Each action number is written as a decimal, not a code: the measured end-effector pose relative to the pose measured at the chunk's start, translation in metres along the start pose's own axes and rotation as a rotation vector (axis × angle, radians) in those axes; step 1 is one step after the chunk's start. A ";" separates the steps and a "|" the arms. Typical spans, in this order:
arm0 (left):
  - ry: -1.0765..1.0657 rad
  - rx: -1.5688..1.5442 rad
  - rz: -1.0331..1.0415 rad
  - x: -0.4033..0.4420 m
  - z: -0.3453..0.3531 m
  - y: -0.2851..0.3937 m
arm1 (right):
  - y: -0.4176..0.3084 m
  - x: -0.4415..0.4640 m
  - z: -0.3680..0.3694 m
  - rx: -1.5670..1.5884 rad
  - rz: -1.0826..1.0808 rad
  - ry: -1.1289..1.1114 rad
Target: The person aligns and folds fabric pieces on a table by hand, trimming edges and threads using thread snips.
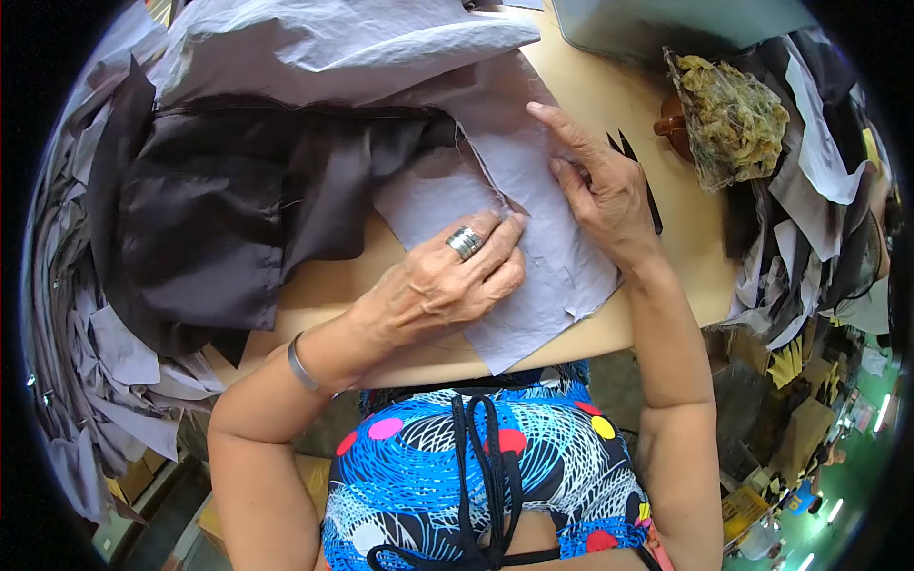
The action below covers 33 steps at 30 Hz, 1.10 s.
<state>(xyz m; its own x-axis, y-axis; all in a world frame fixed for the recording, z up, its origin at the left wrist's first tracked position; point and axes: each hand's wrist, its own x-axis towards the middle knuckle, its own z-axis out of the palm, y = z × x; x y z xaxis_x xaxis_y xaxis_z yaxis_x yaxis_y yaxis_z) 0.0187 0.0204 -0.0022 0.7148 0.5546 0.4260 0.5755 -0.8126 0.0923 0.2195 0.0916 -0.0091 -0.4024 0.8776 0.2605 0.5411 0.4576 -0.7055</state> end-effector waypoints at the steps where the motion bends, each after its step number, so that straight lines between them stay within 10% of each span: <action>1: 0.003 0.000 -0.004 -0.001 0.001 0.000 | 0.001 0.000 0.000 0.022 -0.014 0.015; 33: 0.019 0.018 -0.041 0.002 0.003 -0.001 | -0.010 0.013 -0.008 0.005 0.049 -0.015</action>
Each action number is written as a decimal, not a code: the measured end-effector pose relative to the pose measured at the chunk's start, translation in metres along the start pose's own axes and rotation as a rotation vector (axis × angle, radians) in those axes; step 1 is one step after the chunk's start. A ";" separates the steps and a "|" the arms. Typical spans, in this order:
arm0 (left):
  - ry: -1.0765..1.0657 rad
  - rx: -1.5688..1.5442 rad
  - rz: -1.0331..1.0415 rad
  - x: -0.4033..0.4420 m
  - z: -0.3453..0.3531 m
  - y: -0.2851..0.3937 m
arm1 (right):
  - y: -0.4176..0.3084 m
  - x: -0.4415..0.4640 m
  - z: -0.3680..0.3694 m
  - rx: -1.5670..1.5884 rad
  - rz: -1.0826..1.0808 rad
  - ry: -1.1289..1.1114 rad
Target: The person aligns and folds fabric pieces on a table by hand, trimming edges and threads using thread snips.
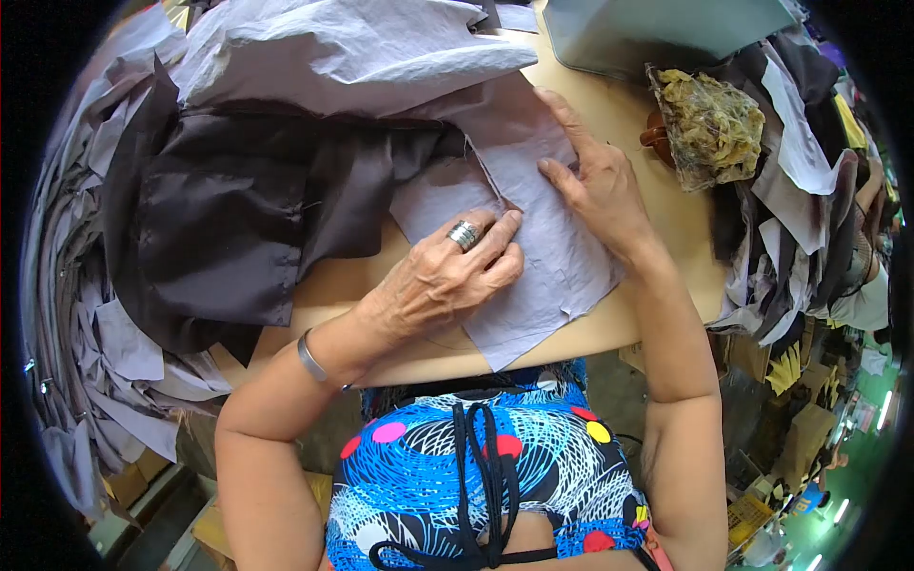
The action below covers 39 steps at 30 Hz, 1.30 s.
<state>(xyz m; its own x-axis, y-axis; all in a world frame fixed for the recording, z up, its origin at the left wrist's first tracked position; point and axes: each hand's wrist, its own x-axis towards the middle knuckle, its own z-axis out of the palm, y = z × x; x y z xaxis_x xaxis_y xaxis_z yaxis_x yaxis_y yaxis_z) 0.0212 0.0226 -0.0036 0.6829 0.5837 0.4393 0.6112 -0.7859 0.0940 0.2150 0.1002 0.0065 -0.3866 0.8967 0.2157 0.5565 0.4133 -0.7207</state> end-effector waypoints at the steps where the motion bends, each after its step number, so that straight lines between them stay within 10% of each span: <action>1: -0.006 0.000 -0.006 0.000 0.000 0.001 | 0.004 0.001 0.002 -0.006 -0.031 0.016; 39: -0.135 0.024 -0.017 0.005 -0.014 -0.008 | 0.018 0.003 0.017 0.074 -0.209 0.092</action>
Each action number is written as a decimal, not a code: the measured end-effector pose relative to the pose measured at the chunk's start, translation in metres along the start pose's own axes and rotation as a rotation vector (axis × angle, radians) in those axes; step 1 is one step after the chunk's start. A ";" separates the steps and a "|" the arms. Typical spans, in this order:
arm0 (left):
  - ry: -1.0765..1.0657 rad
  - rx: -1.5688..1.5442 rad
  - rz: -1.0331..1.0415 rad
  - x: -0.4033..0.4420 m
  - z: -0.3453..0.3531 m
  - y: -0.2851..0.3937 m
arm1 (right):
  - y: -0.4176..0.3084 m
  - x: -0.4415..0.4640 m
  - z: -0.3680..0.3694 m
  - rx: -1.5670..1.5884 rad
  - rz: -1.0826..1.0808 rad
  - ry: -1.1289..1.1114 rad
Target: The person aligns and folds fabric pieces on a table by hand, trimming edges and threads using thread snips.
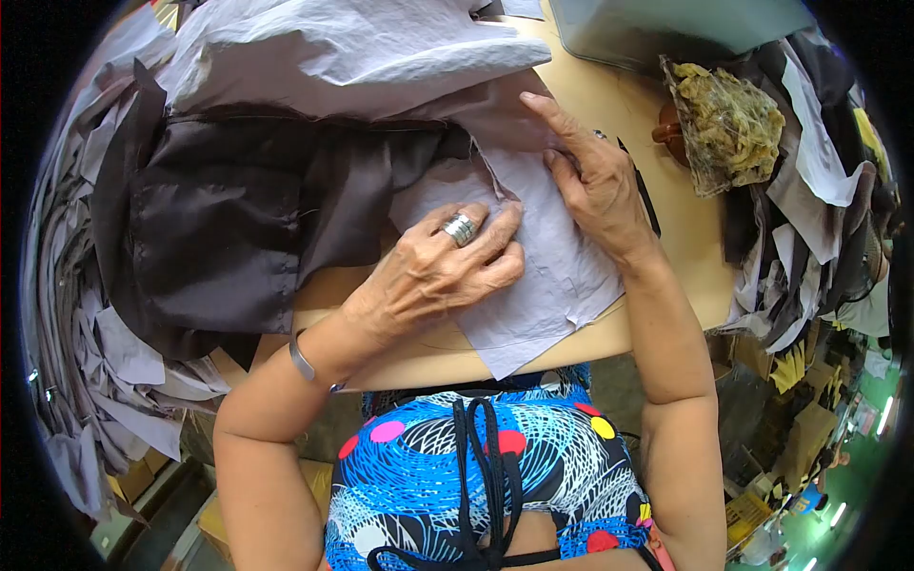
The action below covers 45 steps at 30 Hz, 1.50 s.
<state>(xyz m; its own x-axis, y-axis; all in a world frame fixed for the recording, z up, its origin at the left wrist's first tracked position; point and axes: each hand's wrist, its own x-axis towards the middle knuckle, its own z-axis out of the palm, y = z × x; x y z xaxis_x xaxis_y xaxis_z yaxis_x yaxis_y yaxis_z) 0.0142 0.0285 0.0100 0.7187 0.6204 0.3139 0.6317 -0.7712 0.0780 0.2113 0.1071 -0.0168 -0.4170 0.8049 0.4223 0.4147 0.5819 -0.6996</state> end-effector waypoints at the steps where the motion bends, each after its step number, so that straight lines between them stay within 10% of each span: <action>1: -0.028 -0.013 0.026 0.000 -0.003 -0.001 | -0.001 0.001 0.000 -0.024 0.003 -0.005; 39: 0.118 -0.064 0.004 -0.008 0.010 0.001 | -0.010 -0.004 -0.004 -0.076 -0.003 -0.032; 42: 0.099 -0.030 0.025 -0.007 0.008 0.003 | 0.001 -0.002 -0.005 -0.289 -0.188 0.116; 45: 0.092 0.042 0.031 -0.008 0.010 0.007 | -0.017 -0.011 -0.025 -0.569 0.068 0.013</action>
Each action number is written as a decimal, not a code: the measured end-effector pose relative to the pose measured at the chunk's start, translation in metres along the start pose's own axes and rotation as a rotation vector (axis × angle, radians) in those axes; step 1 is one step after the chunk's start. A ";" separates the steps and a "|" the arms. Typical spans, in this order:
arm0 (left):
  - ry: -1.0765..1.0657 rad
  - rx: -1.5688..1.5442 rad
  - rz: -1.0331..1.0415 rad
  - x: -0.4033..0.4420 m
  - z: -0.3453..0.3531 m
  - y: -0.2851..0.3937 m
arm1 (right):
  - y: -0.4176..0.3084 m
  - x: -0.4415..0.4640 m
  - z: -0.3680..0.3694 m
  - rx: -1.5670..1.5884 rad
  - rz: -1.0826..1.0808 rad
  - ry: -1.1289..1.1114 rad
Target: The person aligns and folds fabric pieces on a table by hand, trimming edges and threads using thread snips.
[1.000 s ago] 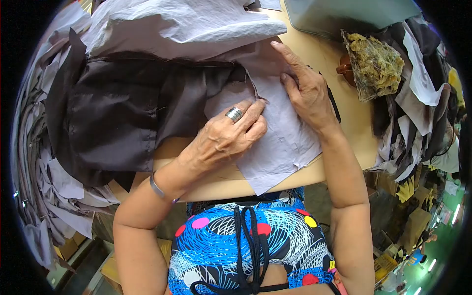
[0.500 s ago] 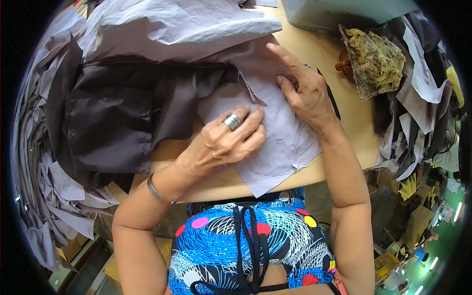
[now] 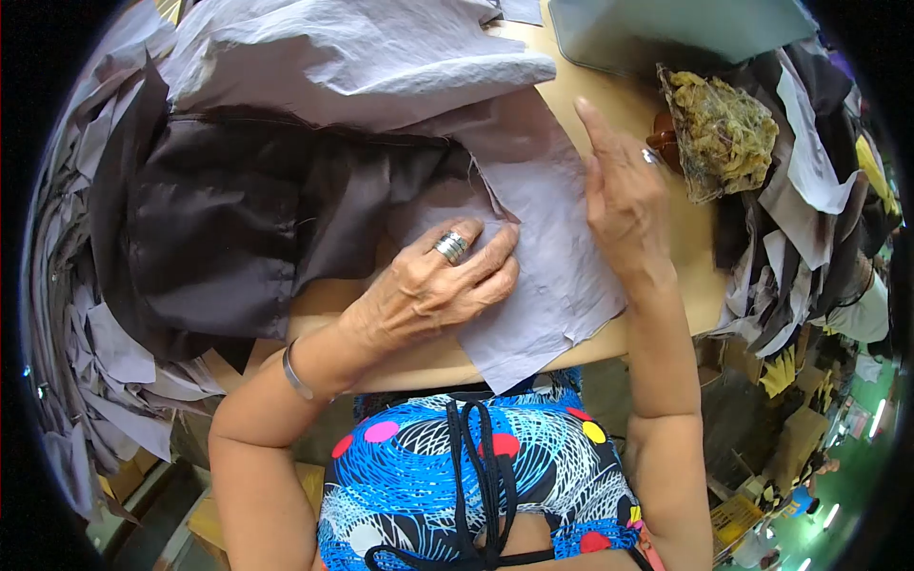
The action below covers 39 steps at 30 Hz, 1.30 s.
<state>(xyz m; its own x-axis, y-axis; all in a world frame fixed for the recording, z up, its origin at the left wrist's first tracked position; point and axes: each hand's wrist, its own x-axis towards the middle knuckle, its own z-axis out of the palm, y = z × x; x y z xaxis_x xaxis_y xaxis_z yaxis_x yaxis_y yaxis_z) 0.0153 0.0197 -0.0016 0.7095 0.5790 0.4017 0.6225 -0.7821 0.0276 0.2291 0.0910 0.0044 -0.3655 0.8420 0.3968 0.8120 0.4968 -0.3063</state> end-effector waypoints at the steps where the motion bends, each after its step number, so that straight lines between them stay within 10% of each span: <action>1: 0.009 0.000 0.001 0.000 0.000 0.001 | 0.001 -0.004 -0.005 -0.098 0.019 -0.018; 39: 0.027 -0.098 -0.030 -0.006 0.004 0.012 | -0.048 -0.017 0.000 0.160 -0.048 -0.198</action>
<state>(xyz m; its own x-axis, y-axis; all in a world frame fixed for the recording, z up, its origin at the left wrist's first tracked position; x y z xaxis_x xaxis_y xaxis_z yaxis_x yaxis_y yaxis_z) 0.0200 0.0073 -0.0070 0.6810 0.5971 0.4238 0.6070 -0.7841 0.1293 0.1966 0.0528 0.0128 -0.4968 0.8334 0.2422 0.7148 0.5512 -0.4305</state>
